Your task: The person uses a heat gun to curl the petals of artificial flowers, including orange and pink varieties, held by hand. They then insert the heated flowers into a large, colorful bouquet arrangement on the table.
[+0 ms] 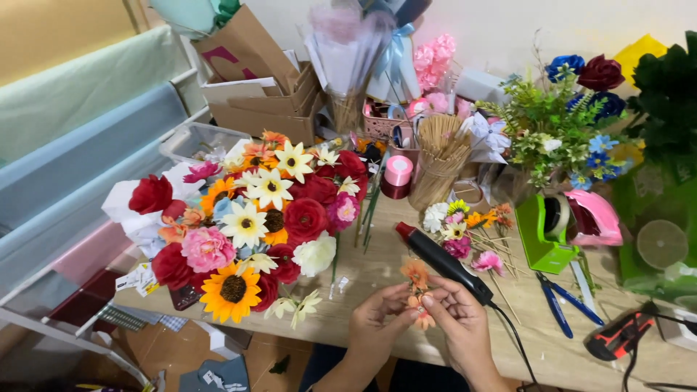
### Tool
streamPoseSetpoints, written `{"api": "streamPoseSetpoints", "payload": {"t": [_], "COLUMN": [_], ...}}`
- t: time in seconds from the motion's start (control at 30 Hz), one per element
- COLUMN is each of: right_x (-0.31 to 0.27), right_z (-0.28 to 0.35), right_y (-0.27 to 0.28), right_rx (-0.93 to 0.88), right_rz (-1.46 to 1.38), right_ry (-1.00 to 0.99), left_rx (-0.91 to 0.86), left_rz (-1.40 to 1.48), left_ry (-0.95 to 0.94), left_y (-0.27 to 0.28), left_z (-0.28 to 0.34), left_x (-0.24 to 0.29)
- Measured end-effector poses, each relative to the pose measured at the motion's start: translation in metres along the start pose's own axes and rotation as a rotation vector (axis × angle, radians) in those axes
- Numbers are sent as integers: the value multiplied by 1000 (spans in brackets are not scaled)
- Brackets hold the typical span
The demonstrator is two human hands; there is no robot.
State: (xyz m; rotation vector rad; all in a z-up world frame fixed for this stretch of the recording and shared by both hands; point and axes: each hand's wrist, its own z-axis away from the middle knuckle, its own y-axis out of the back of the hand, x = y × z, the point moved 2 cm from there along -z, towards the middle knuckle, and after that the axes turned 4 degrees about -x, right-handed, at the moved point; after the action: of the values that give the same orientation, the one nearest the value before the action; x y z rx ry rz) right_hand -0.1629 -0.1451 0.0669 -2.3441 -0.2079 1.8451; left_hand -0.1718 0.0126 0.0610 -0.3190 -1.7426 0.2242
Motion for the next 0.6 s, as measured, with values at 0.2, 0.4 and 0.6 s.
{"api": "streamPoseSetpoints", "payload": {"t": [0.2, 0.4, 0.6], "right_x": [3, 39, 49], "right_z": [0, -12, -4], "right_y": [1, 25, 7], "right_rx": [100, 42, -273], "right_rz": [16, 77, 92], "right_ry": [-44, -103, -77], "left_rx": [159, 191, 121], "left_rz": [228, 335, 367], "left_ry": [166, 157, 131], "left_y": [7, 7, 3], "left_z": [0, 2, 9], "left_x": [-2, 19, 22]}}
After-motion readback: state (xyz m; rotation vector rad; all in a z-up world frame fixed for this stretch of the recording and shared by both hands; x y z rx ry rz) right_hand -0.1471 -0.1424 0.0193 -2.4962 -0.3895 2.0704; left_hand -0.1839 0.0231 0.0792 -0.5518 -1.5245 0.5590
